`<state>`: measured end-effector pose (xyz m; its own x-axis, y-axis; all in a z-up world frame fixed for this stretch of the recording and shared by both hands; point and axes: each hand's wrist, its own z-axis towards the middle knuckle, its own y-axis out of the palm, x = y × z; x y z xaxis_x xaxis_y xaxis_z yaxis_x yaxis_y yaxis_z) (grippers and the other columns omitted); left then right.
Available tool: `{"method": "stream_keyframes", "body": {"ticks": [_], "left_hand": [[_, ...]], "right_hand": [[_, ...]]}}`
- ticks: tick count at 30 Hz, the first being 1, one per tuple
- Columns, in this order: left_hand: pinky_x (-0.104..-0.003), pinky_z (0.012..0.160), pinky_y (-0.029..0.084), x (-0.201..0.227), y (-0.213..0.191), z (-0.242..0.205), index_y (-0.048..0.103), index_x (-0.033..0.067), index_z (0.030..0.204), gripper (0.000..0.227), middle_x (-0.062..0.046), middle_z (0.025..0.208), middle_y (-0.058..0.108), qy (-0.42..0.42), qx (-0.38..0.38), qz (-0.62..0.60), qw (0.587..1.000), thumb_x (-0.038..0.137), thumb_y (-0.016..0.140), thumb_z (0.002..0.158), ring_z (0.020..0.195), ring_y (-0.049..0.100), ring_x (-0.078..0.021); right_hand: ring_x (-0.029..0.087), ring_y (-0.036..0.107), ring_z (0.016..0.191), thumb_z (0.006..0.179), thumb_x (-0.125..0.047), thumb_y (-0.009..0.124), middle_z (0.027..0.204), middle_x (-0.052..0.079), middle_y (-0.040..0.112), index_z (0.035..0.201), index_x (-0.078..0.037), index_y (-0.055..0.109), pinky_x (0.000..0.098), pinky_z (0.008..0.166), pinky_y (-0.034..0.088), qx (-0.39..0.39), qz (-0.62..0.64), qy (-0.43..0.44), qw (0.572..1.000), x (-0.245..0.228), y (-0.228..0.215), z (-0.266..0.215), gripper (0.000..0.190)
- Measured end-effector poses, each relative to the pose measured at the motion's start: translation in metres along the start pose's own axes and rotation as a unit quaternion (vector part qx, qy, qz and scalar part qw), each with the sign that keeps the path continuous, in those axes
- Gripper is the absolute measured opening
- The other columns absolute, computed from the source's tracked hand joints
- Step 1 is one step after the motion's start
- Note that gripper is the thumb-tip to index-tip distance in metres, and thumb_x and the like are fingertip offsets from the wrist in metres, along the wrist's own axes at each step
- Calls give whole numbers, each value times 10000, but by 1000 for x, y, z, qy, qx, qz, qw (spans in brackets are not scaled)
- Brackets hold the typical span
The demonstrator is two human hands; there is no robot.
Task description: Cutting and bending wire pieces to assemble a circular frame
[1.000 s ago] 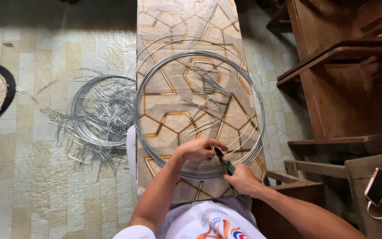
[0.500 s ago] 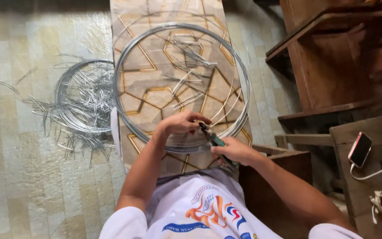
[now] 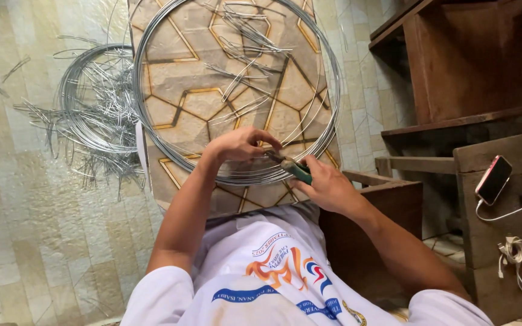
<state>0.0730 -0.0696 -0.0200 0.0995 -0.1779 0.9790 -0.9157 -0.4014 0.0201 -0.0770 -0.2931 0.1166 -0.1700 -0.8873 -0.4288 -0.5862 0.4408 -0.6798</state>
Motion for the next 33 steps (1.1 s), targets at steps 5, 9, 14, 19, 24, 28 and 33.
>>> {"method": "stream_keyframes", "body": {"ticks": [5, 9, 14, 19, 24, 28, 33], "left_hand": [[-450, 936, 552, 35, -4, -15, 784, 194, 1163, 454, -105, 1122, 764, 36, 14, 112, 993, 159, 558, 772, 1008, 737, -345], [-340, 833, 545, 23, -3, -15, 788, 194, 1169, 460, -66, 1111, 756, 19, 25, 97, 995, 135, 555, 776, 857, 689, -219], [-396, 829, 556, 28, -2, -17, 793, 259, 1178, 490, -62, 1135, 764, 14, 41, 123, 992, 146, 550, 768, 883, 730, -305], [-329, 756, 541, 23, -1, -12, 797, 269, 1154, 464, -12, 1094, 770, 0, 44, 114, 993, 157, 551, 777, 725, 668, -201], [-319, 741, 536, 26, -1, -16, 807, 266, 1138, 452, -6, 1075, 773, 0, 49, 112, 992, 159, 549, 782, 713, 658, -179], [-371, 783, 553, 51, 0, -29, 805, 262, 1138, 458, -43, 1079, 783, -7, 45, 117, 992, 162, 547, 774, 801, 713, -285], [-358, 889, 535, 38, 1, -28, 798, 218, 1166, 480, -59, 1123, 773, 35, 38, 100, 994, 96, 545, 776, 938, 707, -237]], "right_hand": [[489, 690, 1067, 914, -438, 736, 1070, 252, 738, 1240, -90, 559, 547, 920, 525, 4, 170, 2, 985, -2, 1, 0, 508], [344, 737, 959, 913, -413, 723, 961, 155, 752, 1330, -130, 560, 468, 877, 560, 98, 169, 34, 980, 34, 29, 6, 529], [333, 707, 1076, 766, -239, 846, 1103, 106, 723, 1252, -180, 649, 447, 918, 580, 147, 56, -95, 983, 40, 36, 2, 528], [305, 615, 1141, 787, -588, 736, 1130, 86, 623, 1374, -176, 590, 419, 887, 516, 182, -184, -284, 923, 48, 71, 23, 731], [306, 616, 1137, 887, -591, 653, 1115, 82, 628, 1236, -169, 676, 439, 957, 468, 261, -119, -310, 906, 47, 54, 34, 548], [308, 582, 1179, 929, -91, 672, 1207, 62, 595, 1280, -209, 714, 450, 1016, 451, 349, -77, -294, 886, 66, 38, 76, 372], [337, 516, 1293, 915, -240, 762, 1249, 44, 607, 1168, -236, 735, 478, 1058, 404, 337, -118, -278, 892, 48, 27, 102, 254]]}}
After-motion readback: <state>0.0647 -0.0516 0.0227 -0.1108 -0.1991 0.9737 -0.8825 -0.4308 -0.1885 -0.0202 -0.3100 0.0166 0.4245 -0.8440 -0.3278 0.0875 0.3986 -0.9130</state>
